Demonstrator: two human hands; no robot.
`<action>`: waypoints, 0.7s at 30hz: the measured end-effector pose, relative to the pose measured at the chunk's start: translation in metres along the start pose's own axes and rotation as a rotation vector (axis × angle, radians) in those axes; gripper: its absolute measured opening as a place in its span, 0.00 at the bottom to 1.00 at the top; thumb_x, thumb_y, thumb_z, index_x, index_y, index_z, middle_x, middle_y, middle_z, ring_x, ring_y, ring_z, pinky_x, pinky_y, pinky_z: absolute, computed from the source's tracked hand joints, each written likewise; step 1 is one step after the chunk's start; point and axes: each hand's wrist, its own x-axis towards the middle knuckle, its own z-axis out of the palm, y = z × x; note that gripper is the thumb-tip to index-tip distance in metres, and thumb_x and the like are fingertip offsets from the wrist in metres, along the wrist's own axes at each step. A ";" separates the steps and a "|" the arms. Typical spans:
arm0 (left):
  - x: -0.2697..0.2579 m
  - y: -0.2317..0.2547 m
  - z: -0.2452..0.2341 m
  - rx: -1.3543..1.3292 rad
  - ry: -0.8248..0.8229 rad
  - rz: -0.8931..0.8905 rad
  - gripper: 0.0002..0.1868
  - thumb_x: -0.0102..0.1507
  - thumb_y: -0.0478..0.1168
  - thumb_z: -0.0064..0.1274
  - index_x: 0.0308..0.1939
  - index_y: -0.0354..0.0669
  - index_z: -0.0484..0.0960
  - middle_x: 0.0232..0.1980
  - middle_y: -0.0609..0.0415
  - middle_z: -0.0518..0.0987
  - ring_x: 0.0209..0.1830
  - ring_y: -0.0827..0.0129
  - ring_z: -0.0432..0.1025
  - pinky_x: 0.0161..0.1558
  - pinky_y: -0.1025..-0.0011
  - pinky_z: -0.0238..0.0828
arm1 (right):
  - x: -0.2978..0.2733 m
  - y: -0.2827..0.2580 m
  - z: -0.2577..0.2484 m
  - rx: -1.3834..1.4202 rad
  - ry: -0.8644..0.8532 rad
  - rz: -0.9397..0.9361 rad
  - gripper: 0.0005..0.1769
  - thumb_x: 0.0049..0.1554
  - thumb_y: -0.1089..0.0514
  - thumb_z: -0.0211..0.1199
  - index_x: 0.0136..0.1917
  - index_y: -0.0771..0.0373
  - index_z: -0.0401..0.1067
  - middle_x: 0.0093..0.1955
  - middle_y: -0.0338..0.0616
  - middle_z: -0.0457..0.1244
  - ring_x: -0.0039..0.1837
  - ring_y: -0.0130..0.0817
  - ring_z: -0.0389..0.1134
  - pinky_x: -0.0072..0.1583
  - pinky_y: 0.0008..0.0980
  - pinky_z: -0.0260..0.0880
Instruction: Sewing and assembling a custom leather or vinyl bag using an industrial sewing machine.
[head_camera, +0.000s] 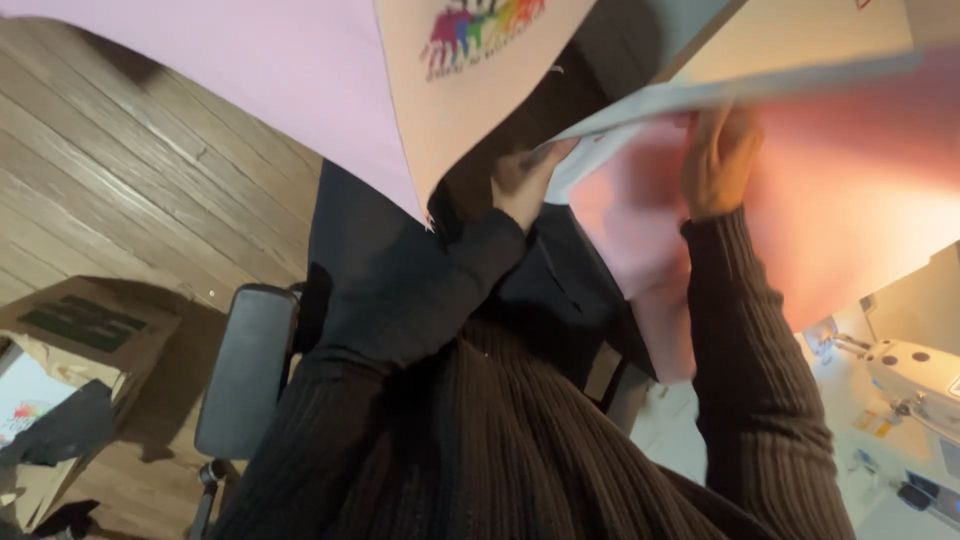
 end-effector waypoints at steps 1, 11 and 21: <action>-0.002 0.000 0.000 0.096 -0.029 -0.080 0.32 0.55 0.64 0.61 0.31 0.33 0.88 0.26 0.55 0.83 0.26 0.76 0.76 0.32 0.73 0.73 | -0.002 -0.001 -0.001 0.006 0.001 0.012 0.29 0.78 0.46 0.46 0.45 0.70 0.71 0.37 0.45 0.64 0.41 0.31 0.66 0.47 0.33 0.65; 0.092 -0.094 -0.016 0.516 -0.197 0.121 0.38 0.69 0.70 0.46 0.41 0.36 0.89 0.33 0.47 0.81 0.40 0.67 0.76 0.47 0.67 0.72 | 0.039 0.024 0.012 0.277 0.062 -0.125 0.14 0.72 0.58 0.67 0.52 0.73 0.71 0.44 0.40 0.65 0.43 0.18 0.59 0.45 0.23 0.58; 0.108 0.064 0.080 0.693 -0.075 0.508 0.29 0.67 0.62 0.47 0.31 0.44 0.91 0.28 0.42 0.84 0.32 0.53 0.80 0.33 0.60 0.71 | 0.031 0.065 -0.013 0.603 -0.126 0.087 0.12 0.71 0.56 0.62 0.56 0.70 0.75 0.41 0.37 0.66 0.40 0.21 0.62 0.44 0.22 0.61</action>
